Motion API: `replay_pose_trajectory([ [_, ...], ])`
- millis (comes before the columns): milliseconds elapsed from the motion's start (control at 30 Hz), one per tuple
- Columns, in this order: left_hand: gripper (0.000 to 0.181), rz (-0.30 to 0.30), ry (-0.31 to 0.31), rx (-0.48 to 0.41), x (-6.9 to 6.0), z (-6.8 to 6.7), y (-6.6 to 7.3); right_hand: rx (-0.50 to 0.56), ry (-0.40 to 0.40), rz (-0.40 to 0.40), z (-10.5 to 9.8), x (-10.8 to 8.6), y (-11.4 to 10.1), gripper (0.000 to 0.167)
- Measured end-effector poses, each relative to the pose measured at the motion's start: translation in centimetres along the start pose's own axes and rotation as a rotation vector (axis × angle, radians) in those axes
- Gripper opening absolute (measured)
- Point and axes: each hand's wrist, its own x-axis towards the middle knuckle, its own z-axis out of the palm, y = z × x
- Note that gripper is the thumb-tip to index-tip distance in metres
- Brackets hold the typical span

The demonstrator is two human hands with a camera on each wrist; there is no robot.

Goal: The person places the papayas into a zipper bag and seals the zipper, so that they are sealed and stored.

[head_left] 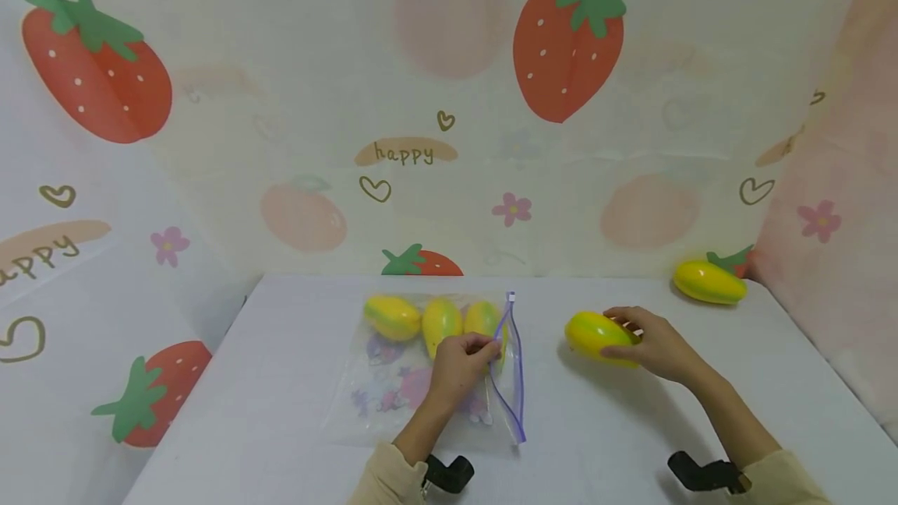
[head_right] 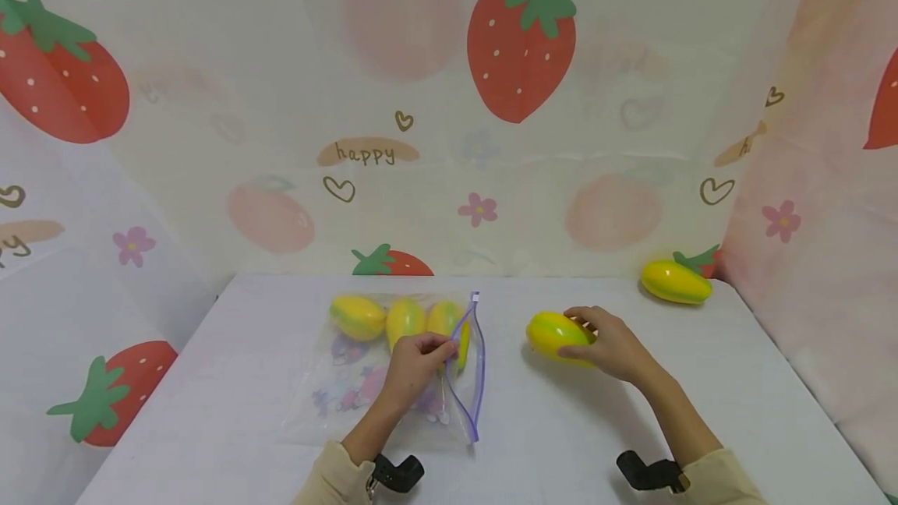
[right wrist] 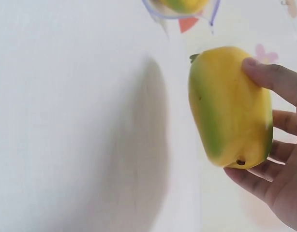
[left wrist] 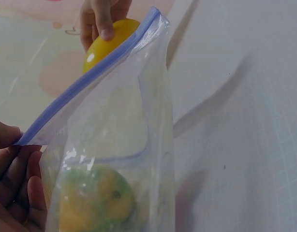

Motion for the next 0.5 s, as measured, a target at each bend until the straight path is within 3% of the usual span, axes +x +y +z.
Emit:
replay_pose_trajectory([
  [500, 0.022, -0.009, 0.007, -0.004, 0.1, -0.1, 0.0, 0.118, -0.089, -0.057, 2.9, -0.1, -2.7, 0.052],
])
